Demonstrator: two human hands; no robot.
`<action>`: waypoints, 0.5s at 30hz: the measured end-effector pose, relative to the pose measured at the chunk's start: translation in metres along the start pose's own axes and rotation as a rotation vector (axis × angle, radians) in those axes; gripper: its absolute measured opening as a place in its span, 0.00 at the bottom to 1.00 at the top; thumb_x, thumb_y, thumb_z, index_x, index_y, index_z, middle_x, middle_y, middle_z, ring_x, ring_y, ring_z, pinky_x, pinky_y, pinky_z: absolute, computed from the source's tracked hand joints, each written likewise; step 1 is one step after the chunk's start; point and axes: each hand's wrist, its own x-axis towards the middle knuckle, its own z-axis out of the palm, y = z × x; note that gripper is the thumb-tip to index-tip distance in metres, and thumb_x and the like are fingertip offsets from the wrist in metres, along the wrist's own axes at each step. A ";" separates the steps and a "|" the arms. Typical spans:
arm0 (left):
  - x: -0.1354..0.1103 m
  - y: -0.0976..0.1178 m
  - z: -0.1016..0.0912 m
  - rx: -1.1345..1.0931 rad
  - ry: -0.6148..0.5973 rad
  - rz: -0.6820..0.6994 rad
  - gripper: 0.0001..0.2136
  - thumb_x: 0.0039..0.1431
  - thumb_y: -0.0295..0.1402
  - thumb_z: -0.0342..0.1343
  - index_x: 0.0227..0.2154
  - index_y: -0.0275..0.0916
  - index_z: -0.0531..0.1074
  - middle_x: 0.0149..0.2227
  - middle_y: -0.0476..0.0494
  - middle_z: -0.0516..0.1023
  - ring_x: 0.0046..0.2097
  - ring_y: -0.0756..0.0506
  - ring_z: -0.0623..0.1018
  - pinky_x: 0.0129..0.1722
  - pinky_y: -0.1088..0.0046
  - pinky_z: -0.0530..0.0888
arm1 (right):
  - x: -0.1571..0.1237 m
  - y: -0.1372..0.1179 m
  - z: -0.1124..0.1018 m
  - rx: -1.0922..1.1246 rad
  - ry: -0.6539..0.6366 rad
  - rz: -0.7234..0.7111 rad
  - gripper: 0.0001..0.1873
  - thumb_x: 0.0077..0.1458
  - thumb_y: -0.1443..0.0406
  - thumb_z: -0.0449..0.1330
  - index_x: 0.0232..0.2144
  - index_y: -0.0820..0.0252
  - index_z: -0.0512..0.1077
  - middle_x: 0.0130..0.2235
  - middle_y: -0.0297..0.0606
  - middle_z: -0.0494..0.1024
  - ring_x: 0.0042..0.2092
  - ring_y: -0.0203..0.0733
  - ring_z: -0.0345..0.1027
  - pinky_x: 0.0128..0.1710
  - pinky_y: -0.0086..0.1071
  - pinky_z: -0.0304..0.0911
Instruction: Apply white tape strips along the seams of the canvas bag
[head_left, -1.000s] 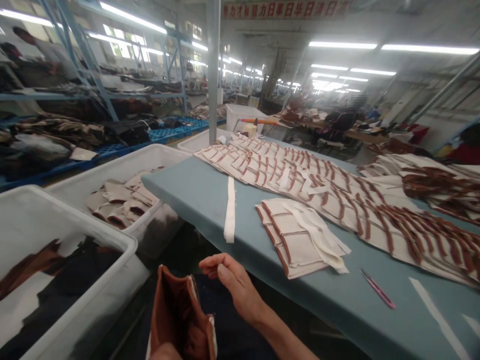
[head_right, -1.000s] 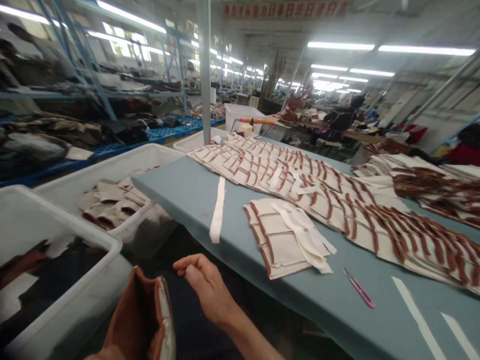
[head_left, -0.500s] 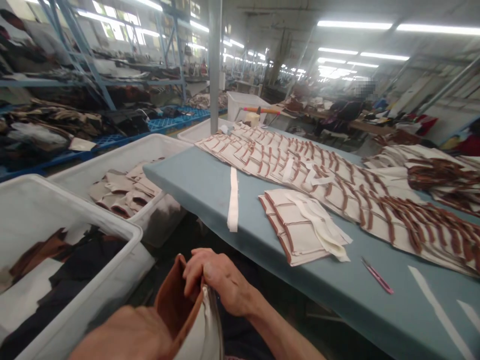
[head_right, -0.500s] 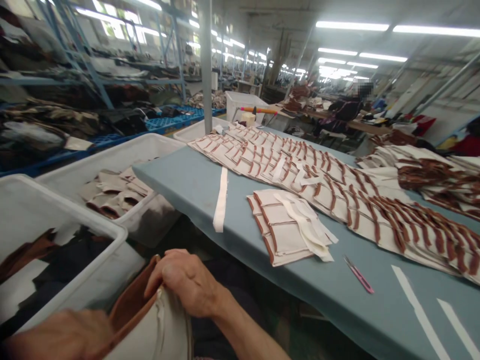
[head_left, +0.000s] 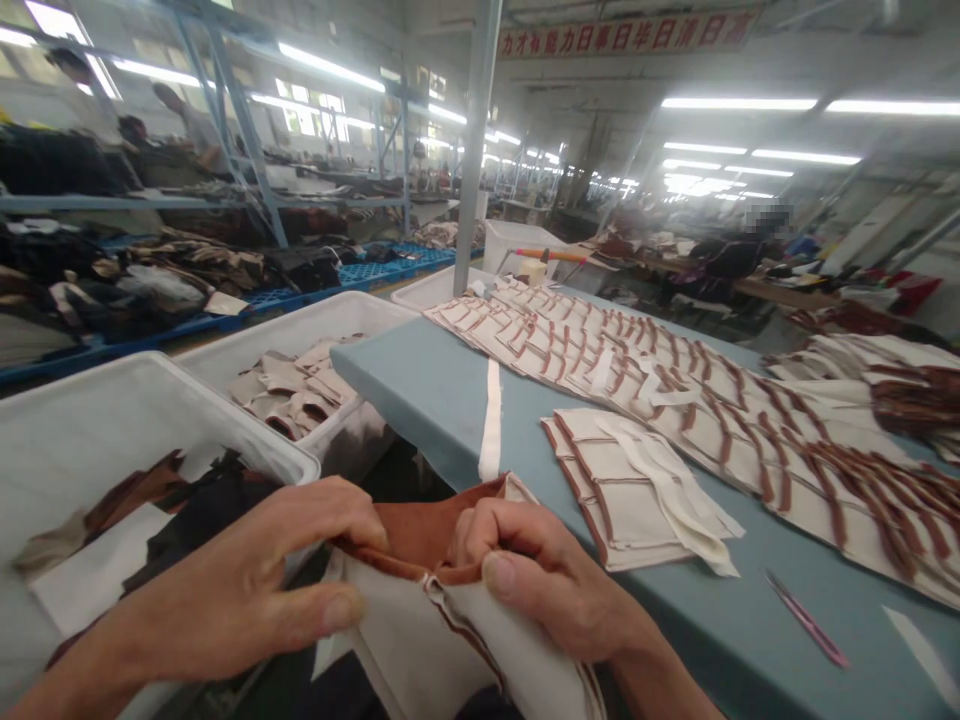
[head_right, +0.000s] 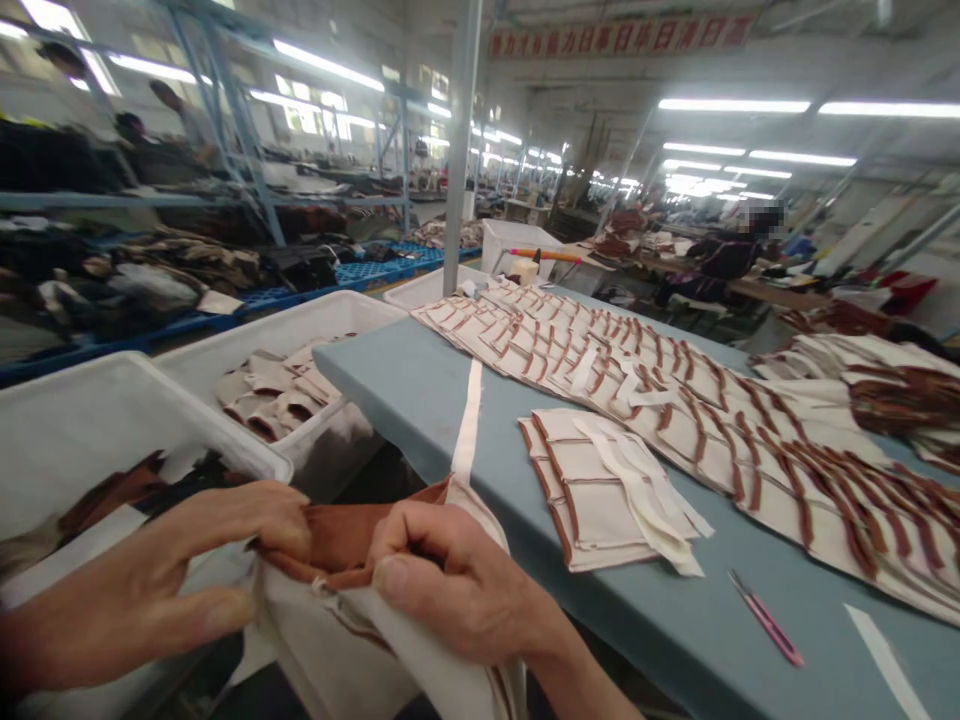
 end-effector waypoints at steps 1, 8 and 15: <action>0.007 0.004 0.001 0.004 -0.059 0.077 0.09 0.64 0.43 0.62 0.37 0.45 0.84 0.37 0.54 0.85 0.42 0.45 0.81 0.46 0.76 0.74 | 0.000 0.000 0.000 0.011 -0.007 0.017 0.30 0.68 0.37 0.64 0.32 0.54 0.67 0.31 0.31 0.65 0.33 0.39 0.55 0.33 0.34 0.51; 0.025 0.011 0.030 0.164 -0.030 0.345 0.10 0.63 0.24 0.52 0.35 0.43 0.77 0.32 0.52 0.81 0.34 0.47 0.80 0.37 0.72 0.70 | -0.009 0.017 -0.011 -0.005 0.042 0.137 0.32 0.67 0.35 0.63 0.33 0.55 0.66 0.31 0.29 0.63 0.33 0.38 0.53 0.33 0.32 0.52; 0.021 0.026 0.053 0.285 -0.083 0.250 0.12 0.67 0.25 0.45 0.32 0.43 0.71 0.32 0.49 0.80 0.35 0.44 0.79 0.38 0.67 0.69 | -0.011 0.034 -0.018 -0.130 0.087 0.123 0.32 0.70 0.35 0.59 0.32 0.56 0.66 0.29 0.26 0.62 0.30 0.35 0.52 0.31 0.32 0.49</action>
